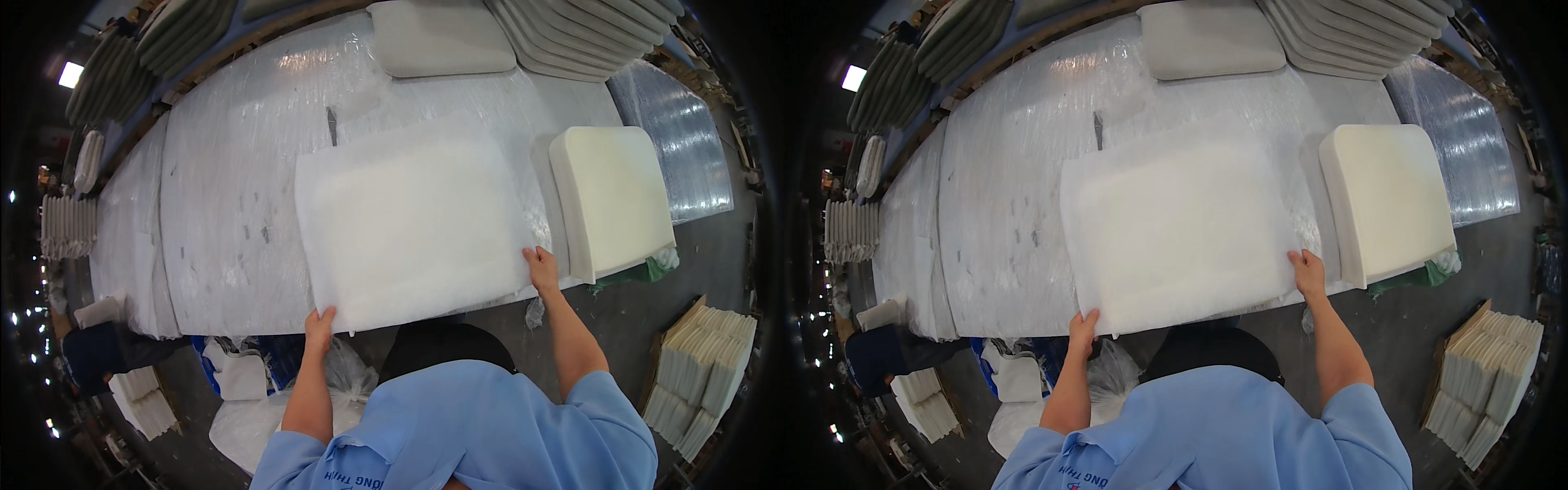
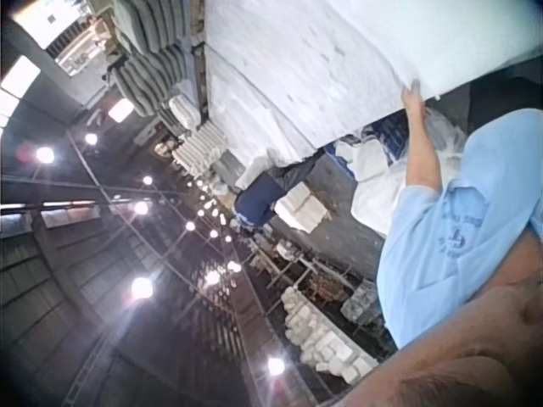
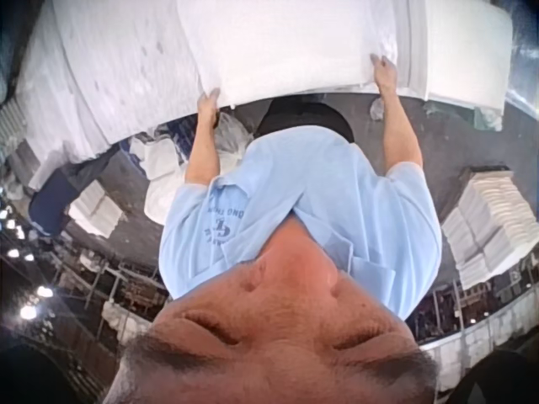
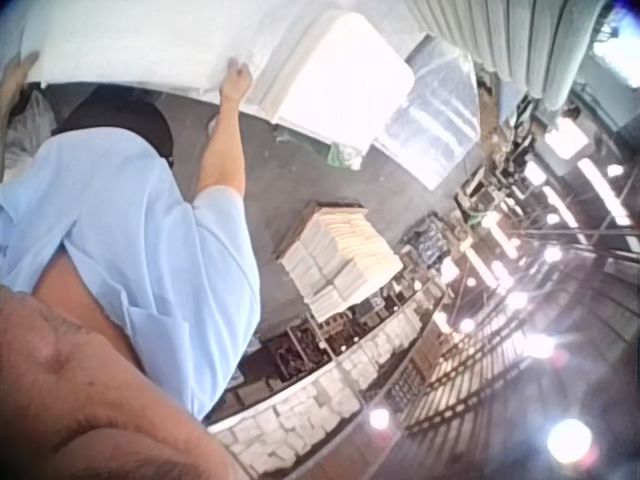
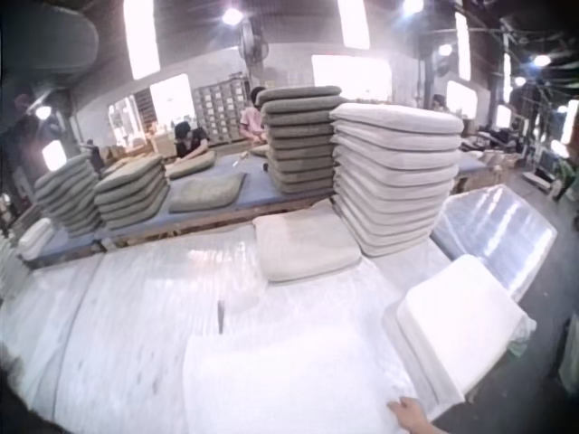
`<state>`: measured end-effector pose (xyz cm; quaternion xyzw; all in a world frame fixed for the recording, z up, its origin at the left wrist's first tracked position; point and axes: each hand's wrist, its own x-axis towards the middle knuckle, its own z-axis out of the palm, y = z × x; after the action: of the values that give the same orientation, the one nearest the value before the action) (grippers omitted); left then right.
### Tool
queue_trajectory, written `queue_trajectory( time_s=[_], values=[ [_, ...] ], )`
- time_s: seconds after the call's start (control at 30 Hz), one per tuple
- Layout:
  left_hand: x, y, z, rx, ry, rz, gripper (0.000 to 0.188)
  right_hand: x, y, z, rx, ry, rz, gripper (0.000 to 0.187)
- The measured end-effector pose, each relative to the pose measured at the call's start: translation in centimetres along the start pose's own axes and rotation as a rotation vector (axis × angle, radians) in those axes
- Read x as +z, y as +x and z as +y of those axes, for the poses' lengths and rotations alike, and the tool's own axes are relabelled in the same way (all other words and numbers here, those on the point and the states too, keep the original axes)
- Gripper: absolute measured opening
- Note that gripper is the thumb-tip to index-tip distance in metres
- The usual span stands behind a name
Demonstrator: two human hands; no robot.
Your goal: The person wraps rectangular foam blocks in thin white plastic film on a worktable. They smooth the film over each block, fold the edges, and place the wrapped blocks into a large plastic bag. The person repeats this process for multiple blocks.
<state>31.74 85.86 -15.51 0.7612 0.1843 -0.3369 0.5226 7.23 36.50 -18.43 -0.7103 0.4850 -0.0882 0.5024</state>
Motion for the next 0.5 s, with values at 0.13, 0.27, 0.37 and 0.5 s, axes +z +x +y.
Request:
queue_trajectory(
  time_s=[0.13,0.27,0.37,0.5],
  values=[
    [0.4,0.5,0.7,-0.038,0.102,-0.005,0.037,-0.3,0.7,1.7,-0.006,-0.136,-0.001,0.037],
    [-1.0,1.3,2.3,-0.181,0.2,-0.206,0.037,-0.3,1.7,0.6,0.13,-0.113,-0.16,0.039],
    [-3.1,3.1,4.5,-0.168,0.127,-0.228,0.045,-0.2,3.6,-2.9,0.096,0.0,-0.132,0.044],
    [-0.6,7.3,10.0,-0.086,-0.012,-0.092,0.055,1.9,7.7,-7.4,0.021,-0.122,-0.115,0.049]
  ],
)
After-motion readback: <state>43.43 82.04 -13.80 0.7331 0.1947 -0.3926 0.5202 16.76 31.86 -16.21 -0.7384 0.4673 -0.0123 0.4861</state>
